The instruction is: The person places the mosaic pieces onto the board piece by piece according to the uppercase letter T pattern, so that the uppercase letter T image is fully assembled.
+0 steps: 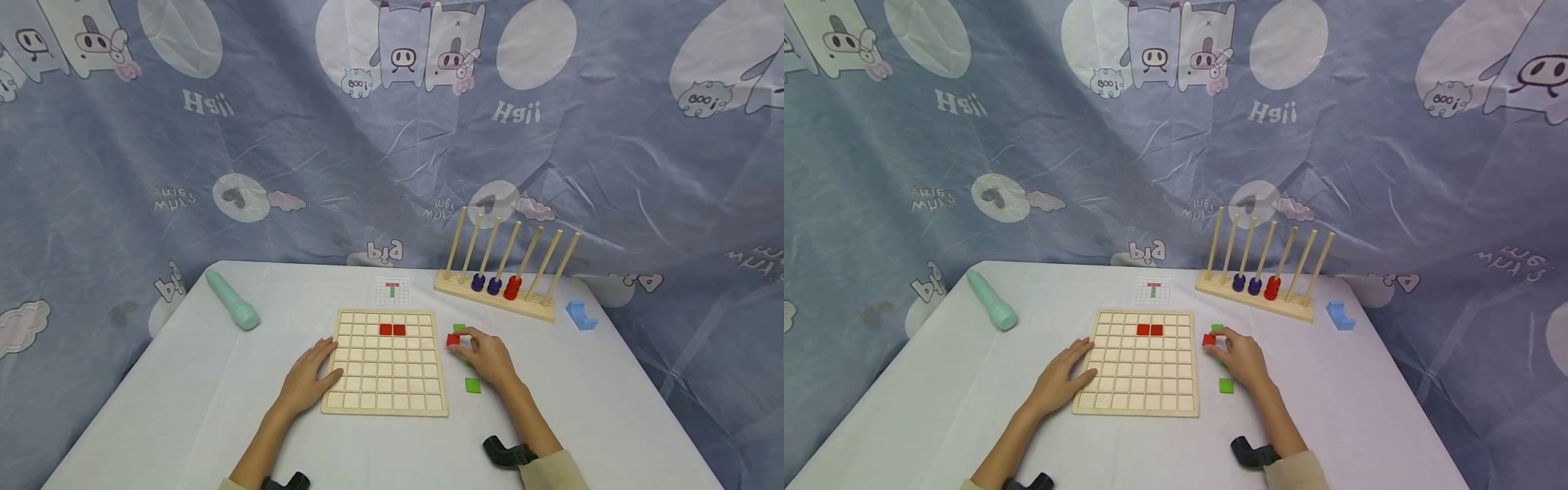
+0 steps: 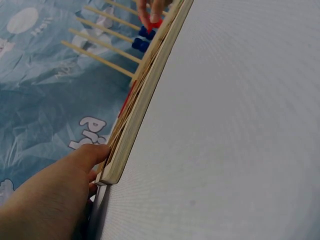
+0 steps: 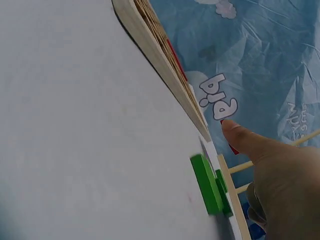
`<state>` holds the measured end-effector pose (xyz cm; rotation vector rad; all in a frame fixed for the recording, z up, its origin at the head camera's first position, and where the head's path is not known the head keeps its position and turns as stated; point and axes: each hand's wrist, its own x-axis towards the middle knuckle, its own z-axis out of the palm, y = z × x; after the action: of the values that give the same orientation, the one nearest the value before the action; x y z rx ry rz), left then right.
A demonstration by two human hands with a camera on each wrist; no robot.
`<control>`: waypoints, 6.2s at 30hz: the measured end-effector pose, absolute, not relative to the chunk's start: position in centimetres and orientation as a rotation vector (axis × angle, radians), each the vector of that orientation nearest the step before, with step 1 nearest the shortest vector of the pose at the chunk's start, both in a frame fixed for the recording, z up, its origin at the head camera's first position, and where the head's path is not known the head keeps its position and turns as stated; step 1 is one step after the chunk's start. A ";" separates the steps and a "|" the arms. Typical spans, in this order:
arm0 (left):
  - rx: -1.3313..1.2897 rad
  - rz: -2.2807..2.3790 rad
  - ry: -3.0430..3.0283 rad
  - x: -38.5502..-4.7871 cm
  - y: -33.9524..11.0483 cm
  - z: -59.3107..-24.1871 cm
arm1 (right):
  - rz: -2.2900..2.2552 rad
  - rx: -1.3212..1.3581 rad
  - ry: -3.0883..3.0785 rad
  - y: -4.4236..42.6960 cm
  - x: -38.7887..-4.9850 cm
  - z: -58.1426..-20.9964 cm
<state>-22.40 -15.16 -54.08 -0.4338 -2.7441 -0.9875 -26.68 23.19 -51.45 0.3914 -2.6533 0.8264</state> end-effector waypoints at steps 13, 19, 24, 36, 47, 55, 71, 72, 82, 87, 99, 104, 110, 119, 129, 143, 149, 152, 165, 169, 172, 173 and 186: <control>-0.447 -0.997 -2.736 -22.4 -15.1 -54.0 | 0.910 0.523 -2.687 16.3 -27.1 -51.4; -0.452 -0.982 -2.734 -22.4 -15.2 -54.1 | 0.927 0.581 -2.645 13.5 -27.5 -51.4; -0.454 -0.992 -2.725 -22.4 -15.2 -53.9 | 0.945 0.547 -2.639 11.6 -27.6 -51.3; -0.454 -0.989 -2.743 -22.4 -15.0 -53.9 | 0.882 0.538 -2.582 8.7 -28.9 -51.8; -0.458 -0.991 -2.730 -22.4 -15.2 -53.9 | 0.844 0.498 -2.615 7.1 -30.1 -52.2; -0.441 -0.987 -2.722 -22.5 -15.2 -54.2 | 0.852 0.455 -2.712 6.6 -30.4 -51.7; -0.444 -0.977 -2.738 -22.5 -15.2 -54.1 | 0.817 0.465 -2.780 6.7 -30.6 -51.3; -0.443 -0.978 -2.740 -22.5 -15.2 -54.1 | 0.821 0.468 -2.779 6.7 -30.6 -51.3; -0.439 -0.974 -2.725 -22.6 -15.2 -54.4 | 0.877 0.530 -2.730 7.2 -30.6 -51.6; -0.430 -0.984 -2.731 -22.4 -15.2 -54.2 | 0.943 0.544 -2.694 7.8 -30.4 -51.7; -0.457 -0.981 -2.735 -22.5 -15.1 -53.9 | 1.010 0.461 -2.645 11.0 -30.3 -51.8; -0.459 -0.968 -2.734 -22.5 -15.1 -54.0 | 1.017 0.406 -2.616 13.2 -30.3 -51.8; -0.467 -0.969 -2.713 -22.5 -15.1 -53.9 | 0.988 0.323 -2.592 16.1 -30.4 -51.8; -0.475 -0.971 -2.717 -22.5 -15.2 -53.9 | 0.948 0.254 -2.561 20.2 -30.3 -51.9; -0.470 -0.984 -2.724 -22.4 -15.1 -53.9 | 0.924 0.198 -2.561 23.1 -30.0 -52.1; -0.470 -0.983 -2.725 -22.4 -15.1 -53.8 | 0.943 0.184 -2.582 23.5 -30.0 -52.0; -0.476 -0.987 -2.714 -22.4 -15.2 -53.9 | 0.933 0.196 -2.573 23.6 -29.9 -52.1; -0.474 -0.984 -2.720 -22.4 -15.2 -53.9 | 0.929 0.197 -2.572 23.6 -29.8 -52.1; -0.469 -0.983 -2.733 -22.5 -15.2 -53.9 | 0.886 0.185 -2.641 23.8 -29.8 -52.4; -0.471 -0.982 -2.736 -22.5 -15.2 -53.9 | 0.890 0.181 -2.666 23.8 -29.8 -52.5; -0.473 -0.986 -2.732 -22.5 -15.2 -53.9 | 0.896 0.181 -2.673 23.8 -29.7 -52.5; -0.474 -0.988 -2.730 -22.4 -15.2 -53.9 | 0.893 0.182 -2.676 23.8 -29.7 -52.5; -0.469 -0.983 -2.727 -22.4 -15.2 -54.1 | 0.849 0.152 -2.715 24.1 -29.2 -52.4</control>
<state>-22.39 -15.23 -54.14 -0.4688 -2.7275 -0.9827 -29.21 24.08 -52.37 0.1520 -2.7153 0.8488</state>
